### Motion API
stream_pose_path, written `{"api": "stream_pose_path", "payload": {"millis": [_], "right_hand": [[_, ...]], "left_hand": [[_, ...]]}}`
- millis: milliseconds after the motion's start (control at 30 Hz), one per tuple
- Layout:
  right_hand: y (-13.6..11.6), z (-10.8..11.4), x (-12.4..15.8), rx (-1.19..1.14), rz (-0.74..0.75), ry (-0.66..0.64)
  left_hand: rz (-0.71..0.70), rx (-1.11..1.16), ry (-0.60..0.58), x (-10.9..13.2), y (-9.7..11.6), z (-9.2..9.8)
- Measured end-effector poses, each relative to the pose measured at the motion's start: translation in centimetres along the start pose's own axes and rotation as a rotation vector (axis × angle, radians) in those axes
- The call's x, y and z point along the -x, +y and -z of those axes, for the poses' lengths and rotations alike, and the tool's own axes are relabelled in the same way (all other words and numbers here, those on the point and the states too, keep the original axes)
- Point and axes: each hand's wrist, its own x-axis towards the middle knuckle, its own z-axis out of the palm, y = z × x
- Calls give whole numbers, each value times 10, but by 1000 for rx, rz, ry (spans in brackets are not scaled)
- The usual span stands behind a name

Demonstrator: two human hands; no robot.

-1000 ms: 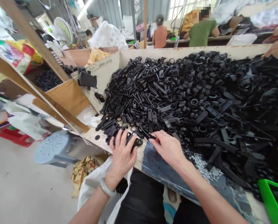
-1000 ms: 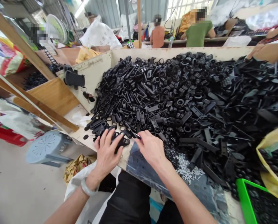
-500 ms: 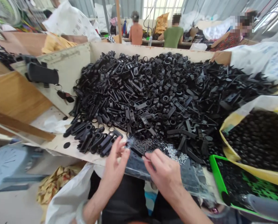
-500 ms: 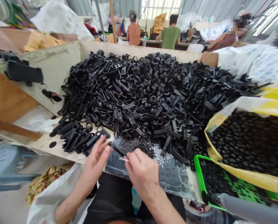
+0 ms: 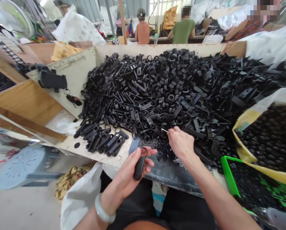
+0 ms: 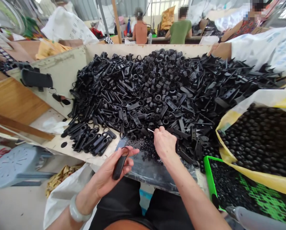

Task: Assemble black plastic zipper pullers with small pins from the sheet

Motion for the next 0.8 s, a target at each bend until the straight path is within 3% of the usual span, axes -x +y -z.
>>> {"api": "stream_pose_path", "payload": {"millis": [100, 167, 267, 367, 500, 600, 800], "right_hand": [[0, 2, 5, -11, 14, -1], [3, 8, 19, -122, 35, 75], [0, 17, 54, -598, 147, 235], [-14, 21, 92, -868, 348, 162], [-31, 17, 121, -835, 365, 219], [-31, 12, 124, -795, 350, 274], [-27, 10, 126, -865, 397, 252]], "left_hand": [[57, 5, -5, 2, -2, 4], [63, -19, -4, 4, -5, 7], [60, -39, -25, 7, -9, 9], [62, -59, -25, 13, -16, 6], [34, -116, -54, 21, -24, -1], [14, -160, -66, 27, -26, -4], [7, -256, -15, 35, -24, -2]]}}
